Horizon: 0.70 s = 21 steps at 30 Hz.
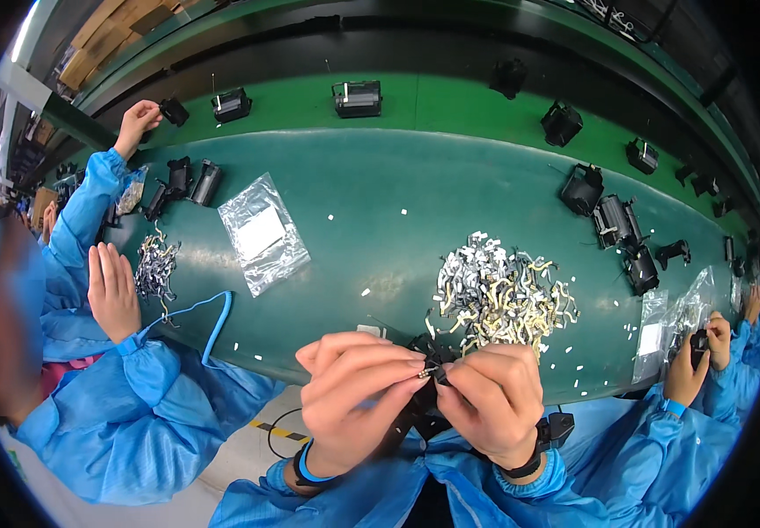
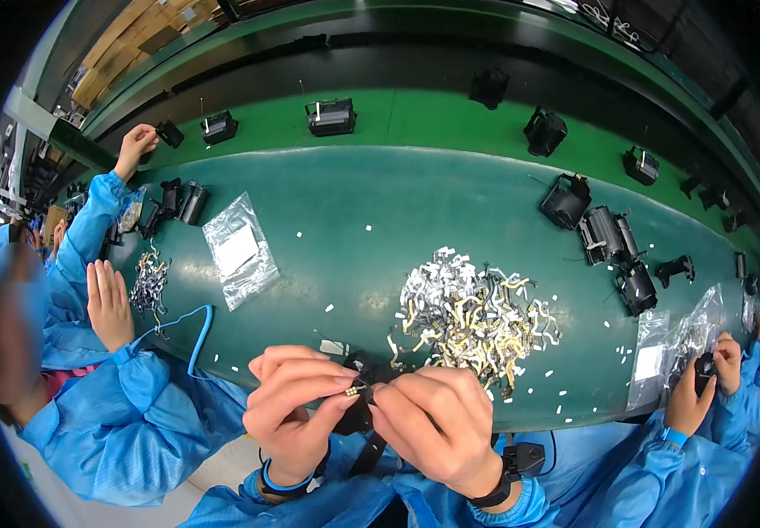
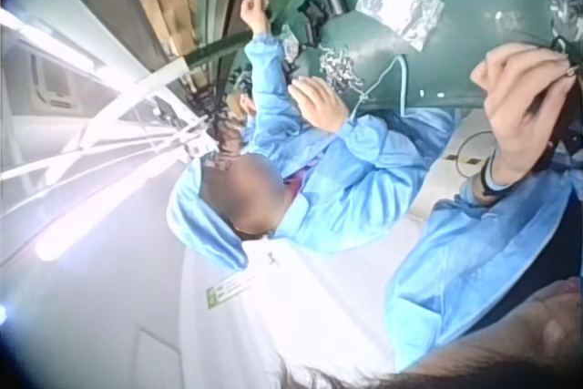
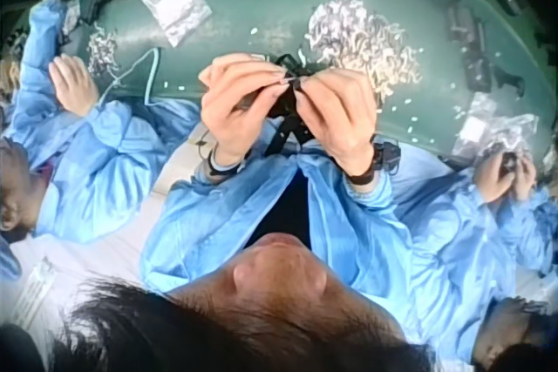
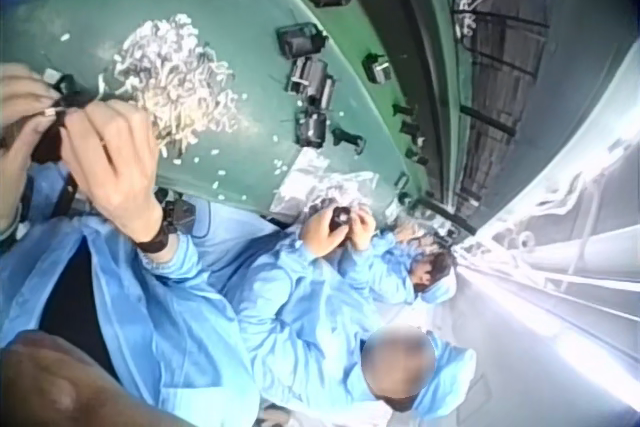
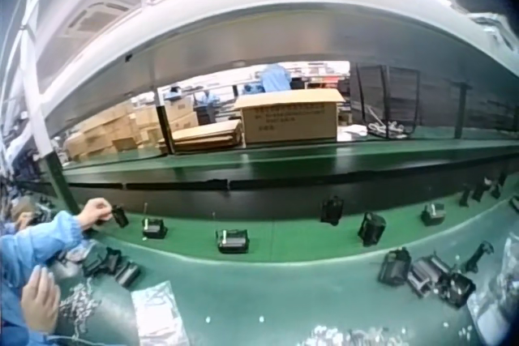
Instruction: Assembling small black plastic components by hand on a factory production line.
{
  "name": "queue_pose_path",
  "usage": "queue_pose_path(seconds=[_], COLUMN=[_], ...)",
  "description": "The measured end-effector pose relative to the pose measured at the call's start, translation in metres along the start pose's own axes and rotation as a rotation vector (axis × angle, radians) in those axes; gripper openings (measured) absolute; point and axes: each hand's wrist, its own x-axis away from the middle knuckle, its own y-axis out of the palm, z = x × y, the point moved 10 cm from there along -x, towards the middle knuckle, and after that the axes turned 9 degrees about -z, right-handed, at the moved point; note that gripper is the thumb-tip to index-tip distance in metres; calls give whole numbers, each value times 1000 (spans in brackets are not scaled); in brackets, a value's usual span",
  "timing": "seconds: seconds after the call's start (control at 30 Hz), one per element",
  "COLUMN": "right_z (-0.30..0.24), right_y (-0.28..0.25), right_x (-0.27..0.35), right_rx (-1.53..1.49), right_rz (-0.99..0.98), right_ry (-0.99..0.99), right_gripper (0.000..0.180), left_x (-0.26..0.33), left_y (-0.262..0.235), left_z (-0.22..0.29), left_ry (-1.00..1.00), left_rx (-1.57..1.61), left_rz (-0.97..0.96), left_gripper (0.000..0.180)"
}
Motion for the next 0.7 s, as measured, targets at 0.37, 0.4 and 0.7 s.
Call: queue_pose_path(seconds=[0.37, 0.4, 0.7], right_z=[2, 3, 0], right_y=[-6, -5, 0], right_x=[-6, -5, -4], right_rx=[-39, -38, -3], right_rz=[-56, -67, -67], right_ry=[3, 6, -60], right_gripper=[35, 34, 33], left_x=[-2, -2, 9], left_y=[2, 5, 25], left_z=[2, 0, -36], left_ry=[-11, -30, -347], left_rx=[127, 182, 644], left_rz=[-3, -31, -113], left_gripper=[23, 20, 23])
